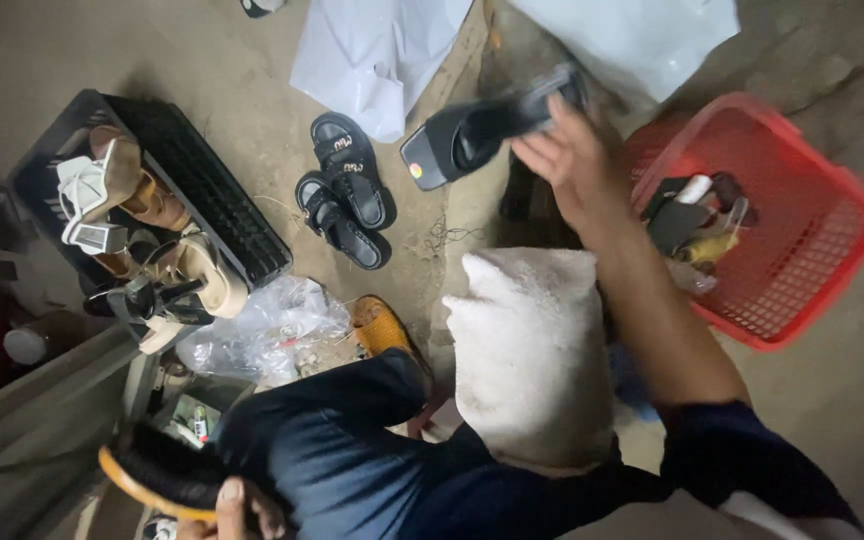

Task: The person sits on the floor and brushes a black sandal with a yellow-handled brush, then places it aside. They pick up a second black sandal, brush it, and place it down. They then pick up a black slide, brush it, and place it down. Finally, they pick up another black slide and begin brushing it.

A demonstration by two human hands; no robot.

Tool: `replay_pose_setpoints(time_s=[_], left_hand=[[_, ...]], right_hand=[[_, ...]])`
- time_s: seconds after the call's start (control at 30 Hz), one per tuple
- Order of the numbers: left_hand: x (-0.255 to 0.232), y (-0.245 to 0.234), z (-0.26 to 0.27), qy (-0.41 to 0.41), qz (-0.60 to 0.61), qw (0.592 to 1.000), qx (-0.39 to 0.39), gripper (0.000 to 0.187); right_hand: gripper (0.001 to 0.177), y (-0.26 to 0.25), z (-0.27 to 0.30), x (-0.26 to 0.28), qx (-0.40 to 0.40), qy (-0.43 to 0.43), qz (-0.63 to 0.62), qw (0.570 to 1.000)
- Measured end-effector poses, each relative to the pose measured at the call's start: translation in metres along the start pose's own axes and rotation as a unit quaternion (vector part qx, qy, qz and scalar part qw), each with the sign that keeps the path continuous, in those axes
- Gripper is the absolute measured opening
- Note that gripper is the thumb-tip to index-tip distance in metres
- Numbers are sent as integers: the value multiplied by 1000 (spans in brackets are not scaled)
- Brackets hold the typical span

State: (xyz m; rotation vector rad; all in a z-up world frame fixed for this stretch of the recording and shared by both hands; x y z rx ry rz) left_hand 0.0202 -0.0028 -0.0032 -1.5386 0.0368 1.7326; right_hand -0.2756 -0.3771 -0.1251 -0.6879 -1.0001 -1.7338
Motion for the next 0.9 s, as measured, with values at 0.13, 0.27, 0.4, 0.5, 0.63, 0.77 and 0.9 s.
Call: replay_pose_setpoints(time_s=[0.13,0.27,0.4,0.5,0.63,0.77,0.9], left_hand=[[-12,18,7,-10,30,999,-37,59],[-7,26,13,-12,46,992,-113,31],[17,40,23,197,25,980,-14,78],[8,84,66,187,11,965,183,57],[-13,131,85,318,12,926,205,48],[-17,138,79,380,-6,899,218,45],[-11,141,57,410,-57,874,256,41]], right_hand=[[87,-64,81,2,-75,-1,-149,986],[38,-64,197,40,-56,32,-217,974],[45,-101,270,-2,-163,20,-67,984],[26,-108,300,-24,-178,16,70,981],[30,-147,297,-65,-176,-102,30,979],[59,-123,282,-28,-21,-341,282,896],[72,-123,263,-34,42,-387,287,875]])
Point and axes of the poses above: each hand's wrist, its own z-axis away from the middle knuckle, its own y-axis out of the palm, x = y × z, the point moved 2 cm from there along -z, towards the middle knuckle, and after that the axes turned 9 degrees about -x, right-handed, at the moved point
